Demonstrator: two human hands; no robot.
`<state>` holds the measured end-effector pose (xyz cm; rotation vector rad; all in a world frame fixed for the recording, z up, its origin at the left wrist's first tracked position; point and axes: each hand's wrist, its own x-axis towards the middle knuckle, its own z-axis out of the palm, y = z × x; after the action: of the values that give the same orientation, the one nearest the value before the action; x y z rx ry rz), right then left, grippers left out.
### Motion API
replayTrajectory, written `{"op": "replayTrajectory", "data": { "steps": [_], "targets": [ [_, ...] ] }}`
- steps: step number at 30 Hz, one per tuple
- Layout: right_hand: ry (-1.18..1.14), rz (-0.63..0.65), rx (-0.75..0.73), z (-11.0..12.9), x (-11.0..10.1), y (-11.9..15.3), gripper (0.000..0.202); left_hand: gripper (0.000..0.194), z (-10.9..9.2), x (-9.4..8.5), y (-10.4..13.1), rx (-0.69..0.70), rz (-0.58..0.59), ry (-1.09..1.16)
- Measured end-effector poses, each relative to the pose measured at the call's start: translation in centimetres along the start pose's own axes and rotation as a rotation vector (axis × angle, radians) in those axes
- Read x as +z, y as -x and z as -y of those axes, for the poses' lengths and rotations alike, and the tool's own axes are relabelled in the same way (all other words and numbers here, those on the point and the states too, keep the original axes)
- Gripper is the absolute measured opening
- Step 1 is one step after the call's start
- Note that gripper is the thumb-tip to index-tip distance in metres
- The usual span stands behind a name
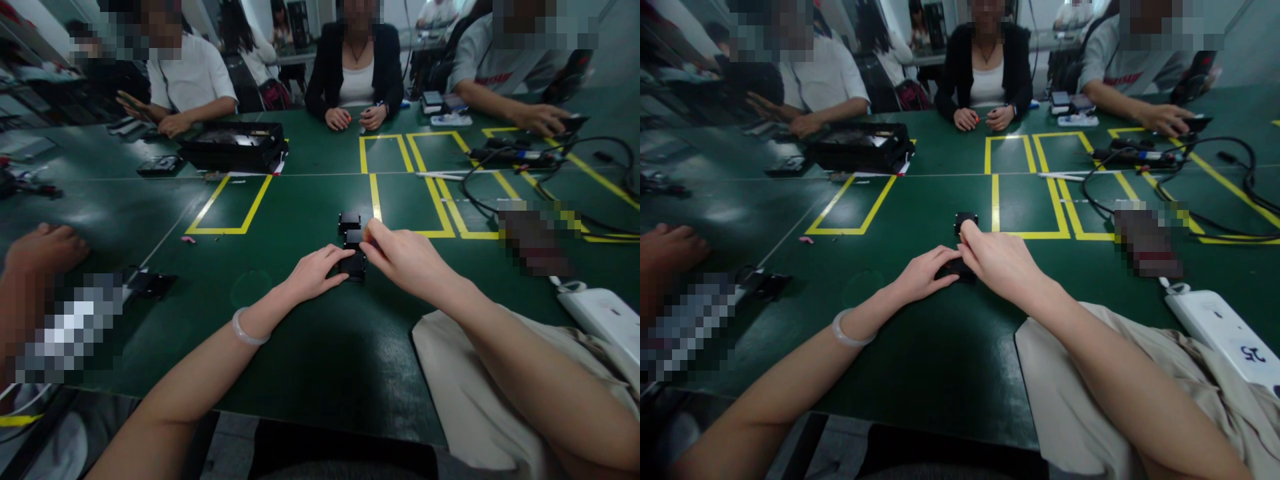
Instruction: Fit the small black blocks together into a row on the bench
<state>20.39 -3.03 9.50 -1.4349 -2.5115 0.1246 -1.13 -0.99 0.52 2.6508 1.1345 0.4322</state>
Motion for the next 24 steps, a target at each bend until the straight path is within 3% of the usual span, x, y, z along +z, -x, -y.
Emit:
{"op": "replayTrajectory", "data": {
  "steps": [24],
  "targets": [
    [-0.007, -0.010, -0.010, 0.14, -0.35, 0.16, 0.022, 0.044, -0.03, 0.03, -0.07, 0.007, -0.017, 0.004]
  ]
}}
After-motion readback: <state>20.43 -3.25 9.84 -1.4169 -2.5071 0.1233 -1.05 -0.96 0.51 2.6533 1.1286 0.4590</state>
